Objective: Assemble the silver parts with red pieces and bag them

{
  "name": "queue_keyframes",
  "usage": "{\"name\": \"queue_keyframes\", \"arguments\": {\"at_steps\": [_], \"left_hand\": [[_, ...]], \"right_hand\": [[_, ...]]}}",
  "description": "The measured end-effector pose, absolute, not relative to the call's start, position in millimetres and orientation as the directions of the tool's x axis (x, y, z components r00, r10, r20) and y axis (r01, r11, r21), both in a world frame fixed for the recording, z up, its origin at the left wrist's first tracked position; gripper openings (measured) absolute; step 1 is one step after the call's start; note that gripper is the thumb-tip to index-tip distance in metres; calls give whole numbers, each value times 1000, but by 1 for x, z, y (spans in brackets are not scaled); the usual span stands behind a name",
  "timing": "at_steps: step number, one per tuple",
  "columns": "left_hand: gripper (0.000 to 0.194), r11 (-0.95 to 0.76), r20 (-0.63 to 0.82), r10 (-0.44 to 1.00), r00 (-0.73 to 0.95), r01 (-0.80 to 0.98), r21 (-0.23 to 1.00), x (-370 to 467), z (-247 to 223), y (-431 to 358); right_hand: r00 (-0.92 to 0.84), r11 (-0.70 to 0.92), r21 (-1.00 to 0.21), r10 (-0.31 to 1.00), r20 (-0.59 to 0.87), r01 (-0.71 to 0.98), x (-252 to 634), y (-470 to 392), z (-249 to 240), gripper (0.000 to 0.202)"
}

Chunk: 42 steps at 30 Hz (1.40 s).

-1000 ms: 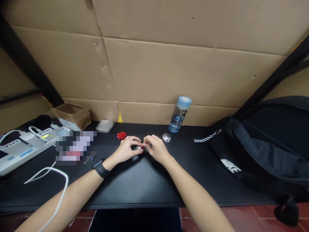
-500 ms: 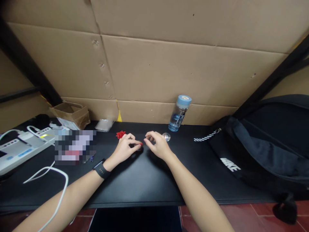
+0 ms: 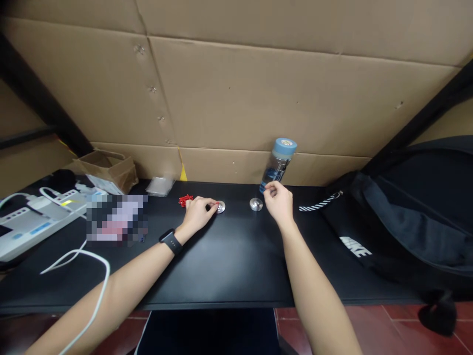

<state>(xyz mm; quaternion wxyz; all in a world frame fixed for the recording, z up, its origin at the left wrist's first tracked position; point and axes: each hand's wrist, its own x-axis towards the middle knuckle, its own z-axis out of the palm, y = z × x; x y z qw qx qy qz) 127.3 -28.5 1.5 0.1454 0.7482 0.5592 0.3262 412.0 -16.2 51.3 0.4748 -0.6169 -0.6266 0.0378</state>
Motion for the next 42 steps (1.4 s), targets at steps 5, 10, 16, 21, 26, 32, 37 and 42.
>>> {"name": "queue_keyframes", "arguments": {"at_steps": [5,10,16,21,26,32,37,42], "left_hand": [[21,-452,387,881,271,722,523,117,13,-26],[29,-419,459,862,216,813,404,59,32,-18],[24,-336,305,924,229,869,363,-8,28,0],[23,-296,249,945,212,878,376,-10,25,1],[21,-287,249,947,204,886,365,-9,25,1],[21,-331,255,932,256,888,318,-12,22,4],[17,-339,293,919,263,907,249,-9,23,1],[15,-346,321,908,269,914,213,-6,23,0]], "right_hand": [[9,294,-519,863,504,803,415,-15,46,16],[-217,358,-451,917,335,817,425,-9,30,39],[-231,349,-502,931,285,791,433,-1,19,39],[-239,354,-506,930,279,786,432,-1,21,35],[-239,346,-512,934,265,786,429,-3,23,29],[-219,331,-531,939,264,780,428,-4,25,28],[-244,349,-510,934,262,787,430,-3,24,32],[-283,375,-455,924,258,808,429,-2,25,36]]}}
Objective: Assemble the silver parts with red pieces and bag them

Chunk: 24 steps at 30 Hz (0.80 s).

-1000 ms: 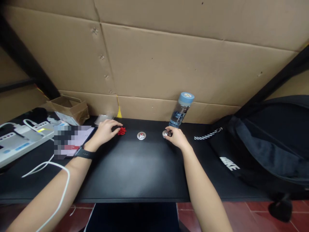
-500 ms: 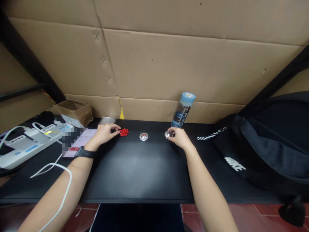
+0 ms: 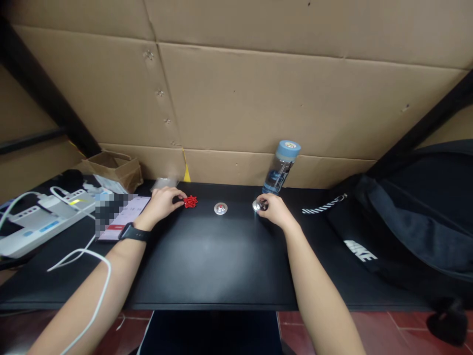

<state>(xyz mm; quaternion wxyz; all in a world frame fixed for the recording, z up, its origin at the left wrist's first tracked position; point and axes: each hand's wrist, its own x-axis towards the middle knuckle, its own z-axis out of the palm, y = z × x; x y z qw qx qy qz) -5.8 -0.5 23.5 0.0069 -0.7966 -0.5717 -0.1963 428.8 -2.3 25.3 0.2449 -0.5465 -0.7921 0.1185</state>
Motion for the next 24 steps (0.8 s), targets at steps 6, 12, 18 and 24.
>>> {"name": "queue_keyframes", "arguments": {"at_steps": [6,12,18,24], "left_hand": [[11,-358,331,902,276,907,221,-6,23,-1],[13,-368,335,899,283,902,225,-5,22,-1],[15,-367,397,885,245,891,268,-2,27,-2],[19,-421,445,872,204,776,470,10,40,-11]], "right_hand": [[-286,361,-451,931,227,816,427,-5,27,36],[-294,365,-461,930,220,809,428,-5,25,33],[-286,361,-494,932,223,791,429,-5,26,32],[-270,335,-516,942,198,789,430,-8,33,33]]}}
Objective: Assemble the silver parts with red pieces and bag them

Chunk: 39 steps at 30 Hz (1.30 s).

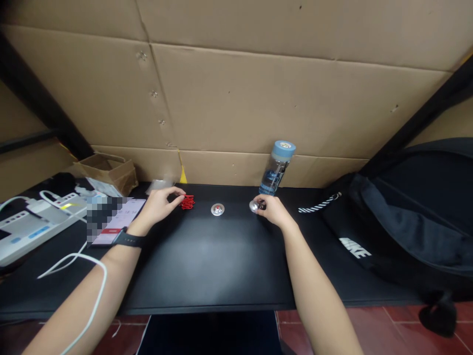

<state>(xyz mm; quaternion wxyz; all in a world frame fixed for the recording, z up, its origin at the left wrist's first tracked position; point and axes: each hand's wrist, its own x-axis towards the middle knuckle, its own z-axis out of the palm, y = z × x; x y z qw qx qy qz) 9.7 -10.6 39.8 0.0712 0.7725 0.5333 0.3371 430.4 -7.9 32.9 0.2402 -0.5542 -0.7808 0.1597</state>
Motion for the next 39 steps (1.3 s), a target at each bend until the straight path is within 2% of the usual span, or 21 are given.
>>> {"name": "queue_keyframes", "arguments": {"at_steps": [3,6,10,15,22,33,39], "left_hand": [[18,-408,432,888,160,709,576,22,43,-17],[19,-392,373,915,156,567,725,39,44,-26],[20,-365,304,929,213,373,853,67,42,-39],[16,-377,313,918,244,295,878,90,40,-52],[14,-374,312,910,272,216,902,97,37,-55],[17,-427,349,889,295,262,866,102,32,-61],[11,-447,353,882,312,316,837,104,32,-63]], "right_hand": [[-267,329,-528,944,192,783,433,-9,36,33],[-252,334,-568,942,220,753,432,-10,39,34],[-257,362,-705,932,256,610,414,-16,42,41],[-378,373,-881,891,253,292,371,-35,45,52],[-440,319,-947,854,278,22,332,-57,40,56],[-419,371,-928,838,350,-33,319,-58,31,49],[-409,421,-907,831,376,21,317,-61,33,48]]}}
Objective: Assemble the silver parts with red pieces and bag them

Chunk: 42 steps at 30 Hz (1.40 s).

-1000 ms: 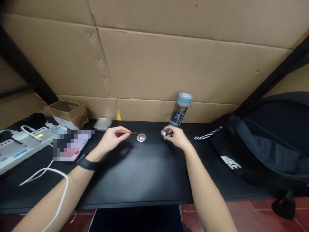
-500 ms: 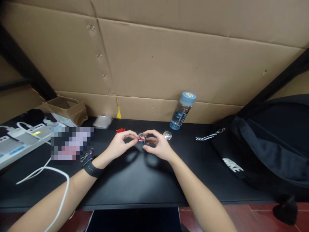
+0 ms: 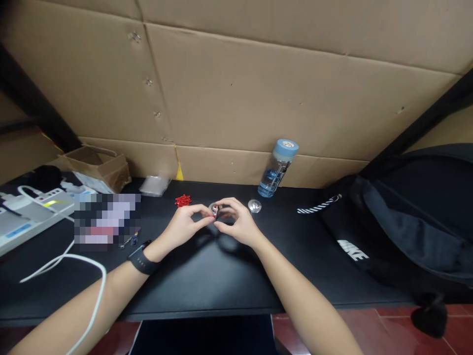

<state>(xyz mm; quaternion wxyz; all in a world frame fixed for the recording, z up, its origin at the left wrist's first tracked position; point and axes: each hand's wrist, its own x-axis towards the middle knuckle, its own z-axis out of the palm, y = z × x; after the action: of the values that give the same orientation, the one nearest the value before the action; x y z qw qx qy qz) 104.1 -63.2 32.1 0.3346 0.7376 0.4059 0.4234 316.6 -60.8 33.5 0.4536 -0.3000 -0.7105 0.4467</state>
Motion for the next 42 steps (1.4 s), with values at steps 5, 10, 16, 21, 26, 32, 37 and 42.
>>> {"name": "queue_keyframes", "arguments": {"at_steps": [5,10,16,21,26,32,37,42], "left_hand": [[14,-460,371,876,309,302,835,106,31,-63],[15,-421,341,896,285,300,856,106,27,-61],[21,-356,310,921,237,186,916,107,20,-56],[20,-354,305,928,214,257,899,106,21,-58],[15,-392,349,918,190,293,872,107,25,-59],[13,-456,390,887,246,341,822,106,25,-59],[12,-503,431,863,263,377,778,105,24,-60],[10,-500,448,866,223,389,774,108,27,-63]], "right_hand": [[-433,477,-875,808,399,84,317,-62,33,48],[-458,512,-849,790,407,128,318,-62,34,51],[-452,524,-840,788,418,138,318,-64,35,52],[-447,533,-837,783,433,125,317,-65,35,53],[-425,527,-843,791,440,108,315,-66,35,55],[-406,513,-852,804,435,102,314,-66,34,54],[-397,507,-855,810,431,107,313,-66,32,54],[-364,499,-861,824,433,105,313,-65,31,53]]}}
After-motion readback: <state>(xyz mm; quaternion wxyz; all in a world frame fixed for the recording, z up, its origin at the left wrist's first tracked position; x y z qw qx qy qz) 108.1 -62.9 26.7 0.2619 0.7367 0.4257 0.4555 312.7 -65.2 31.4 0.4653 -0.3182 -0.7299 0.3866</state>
